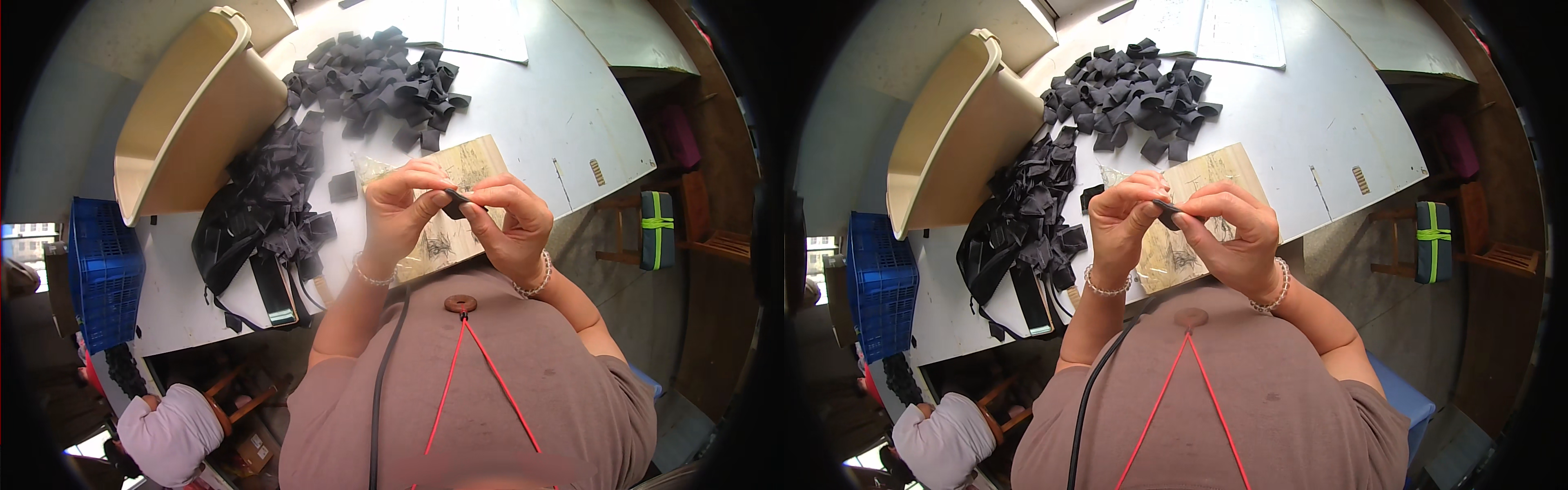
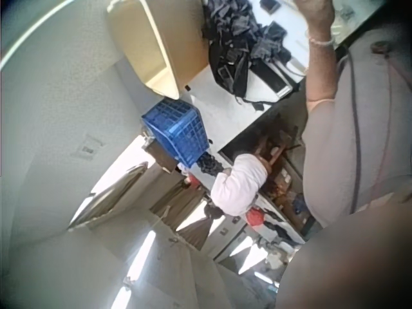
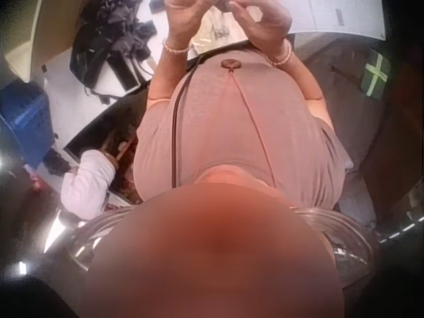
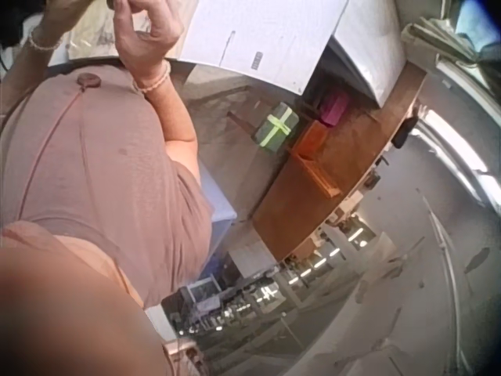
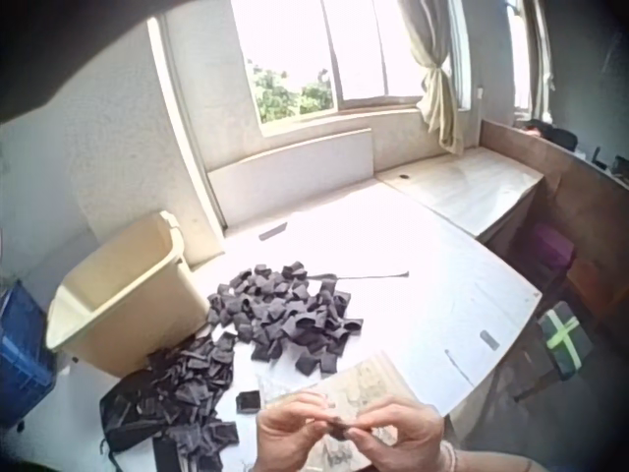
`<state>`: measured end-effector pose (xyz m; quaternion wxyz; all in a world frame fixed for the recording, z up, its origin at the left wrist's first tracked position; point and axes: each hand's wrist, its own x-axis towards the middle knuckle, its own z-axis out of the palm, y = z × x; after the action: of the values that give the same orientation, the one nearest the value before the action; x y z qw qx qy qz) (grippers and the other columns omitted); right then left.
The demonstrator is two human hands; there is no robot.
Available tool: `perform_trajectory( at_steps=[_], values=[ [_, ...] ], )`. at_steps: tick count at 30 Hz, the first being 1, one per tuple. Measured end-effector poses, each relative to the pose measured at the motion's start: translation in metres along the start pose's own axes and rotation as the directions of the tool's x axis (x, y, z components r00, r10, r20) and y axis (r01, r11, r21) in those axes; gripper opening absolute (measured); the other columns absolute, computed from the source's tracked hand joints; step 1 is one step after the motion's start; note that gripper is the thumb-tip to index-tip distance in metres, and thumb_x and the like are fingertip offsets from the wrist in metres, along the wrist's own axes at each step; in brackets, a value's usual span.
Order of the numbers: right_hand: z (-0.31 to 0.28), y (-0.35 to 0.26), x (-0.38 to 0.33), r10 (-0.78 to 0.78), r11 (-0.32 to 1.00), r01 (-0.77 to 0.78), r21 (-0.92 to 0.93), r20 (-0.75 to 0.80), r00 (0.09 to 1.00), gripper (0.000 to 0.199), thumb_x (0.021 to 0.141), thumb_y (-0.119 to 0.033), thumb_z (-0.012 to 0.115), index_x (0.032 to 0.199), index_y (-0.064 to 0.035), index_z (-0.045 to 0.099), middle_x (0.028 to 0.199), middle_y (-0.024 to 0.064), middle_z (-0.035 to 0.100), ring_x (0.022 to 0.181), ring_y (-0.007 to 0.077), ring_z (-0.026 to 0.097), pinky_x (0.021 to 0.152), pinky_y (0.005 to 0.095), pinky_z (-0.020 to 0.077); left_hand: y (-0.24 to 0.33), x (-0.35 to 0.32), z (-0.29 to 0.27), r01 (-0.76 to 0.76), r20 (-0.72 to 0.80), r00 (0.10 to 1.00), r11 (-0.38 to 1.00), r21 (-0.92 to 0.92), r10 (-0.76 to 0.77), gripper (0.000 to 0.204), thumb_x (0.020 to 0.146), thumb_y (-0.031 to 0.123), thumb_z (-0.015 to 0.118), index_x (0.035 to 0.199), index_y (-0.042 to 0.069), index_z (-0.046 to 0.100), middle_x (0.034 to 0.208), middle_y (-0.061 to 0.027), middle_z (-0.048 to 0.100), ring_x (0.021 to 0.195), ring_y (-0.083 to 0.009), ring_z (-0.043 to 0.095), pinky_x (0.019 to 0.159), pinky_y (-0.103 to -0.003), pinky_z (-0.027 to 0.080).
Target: Assembling small black foam pads by pressing them onto a metal pin jig on a wooden block.
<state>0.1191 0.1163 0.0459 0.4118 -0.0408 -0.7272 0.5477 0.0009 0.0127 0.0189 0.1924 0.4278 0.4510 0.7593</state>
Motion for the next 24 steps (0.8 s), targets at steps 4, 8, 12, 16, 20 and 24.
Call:
perform_trajectory(
  at_steps=[4,8,12,16,20,24],
  values=[
    [0.002,-0.004,0.007,-0.038,0.998,0.039,-0.043,0.021,0.999,0.010,0.073,0.006,0.069,0.079,0.0004,0.064,0.073,0.0076,0.061,0.063,0.0112,0.058,0.055,0.0215,0.0465,-0.006,-0.007,0.006,0.105,-0.115,0.983,0.956,-0.275,-0.141,0.013,0.081,0.007,0.068,0.090,-0.001,0.064,0.087,-0.0086,0.062,0.085,-0.0158,0.057,0.074,-0.027,0.046],
    [-0.001,-0.002,0.006,-0.054,0.996,0.057,-0.073,0.044,0.998,0.010,0.073,0.006,0.069,0.079,0.0007,0.064,0.073,0.0083,0.061,0.062,0.0119,0.059,0.054,0.0213,0.0466,-0.005,-0.010,0.008,0.135,-0.114,0.977,0.939,-0.318,-0.179,0.012,0.081,0.007,0.067,0.090,0.000,0.064,0.087,-0.0084,0.062,0.085,-0.0156,0.057,0.074,-0.026,0.046],
    [-0.008,0.005,0.000,-0.052,0.995,0.055,-0.078,0.029,0.998,0.010,0.074,0.006,0.068,0.081,0.0008,0.063,0.075,0.0092,0.062,0.063,0.0124,0.060,0.056,0.0216,0.0472,-0.001,-0.006,0.009,0.100,-0.068,0.991,0.981,-0.164,-0.112,0.012,0.081,0.008,0.068,0.090,0.001,0.064,0.087,-0.0075,0.063,0.085,-0.0153,0.057,0.074,-0.027,0.046],
    [-0.009,0.012,-0.005,-0.032,0.999,0.032,-0.022,0.015,0.999,0.009,0.075,0.005,0.068,0.082,0.0011,0.063,0.077,0.0096,0.062,0.065,0.0127,0.060,0.057,0.0221,0.0479,0.001,-0.004,0.007,0.067,-0.030,0.997,0.998,0.005,-0.066,0.014,0.078,0.007,0.071,0.089,0.002,0.066,0.087,-0.0068,0.064,0.083,-0.0152,0.057,0.075,-0.027,0.045],
    [-0.003,0.019,-0.010,0.074,0.995,-0.075,0.071,0.019,0.997,0.009,0.076,0.005,0.067,0.082,0.0016,0.063,0.077,0.0097,0.062,0.068,0.0129,0.060,0.060,0.0223,0.0482,0.009,0.000,0.004,-0.030,-0.014,0.999,0.964,0.264,0.035,0.016,0.072,0.005,0.074,0.087,0.004,0.069,0.083,-0.0051,0.064,0.079,-0.0154,0.057,0.073,-0.027,0.044],
    [0.000,0.020,-0.011,0.129,0.977,-0.128,0.170,0.003,0.992,0.008,0.078,0.005,0.067,0.084,0.0016,0.063,0.080,0.0097,0.062,0.070,0.0126,0.059,0.062,0.0225,0.0483,0.019,0.006,0.004,-0.111,0.033,0.994,0.909,0.401,0.107,0.017,0.068,0.004,0.075,0.084,0.006,0.071,0.078,-0.0023,0.063,0.075,-0.0141,0.055,0.070,-0.026,0.043]
  ],
)
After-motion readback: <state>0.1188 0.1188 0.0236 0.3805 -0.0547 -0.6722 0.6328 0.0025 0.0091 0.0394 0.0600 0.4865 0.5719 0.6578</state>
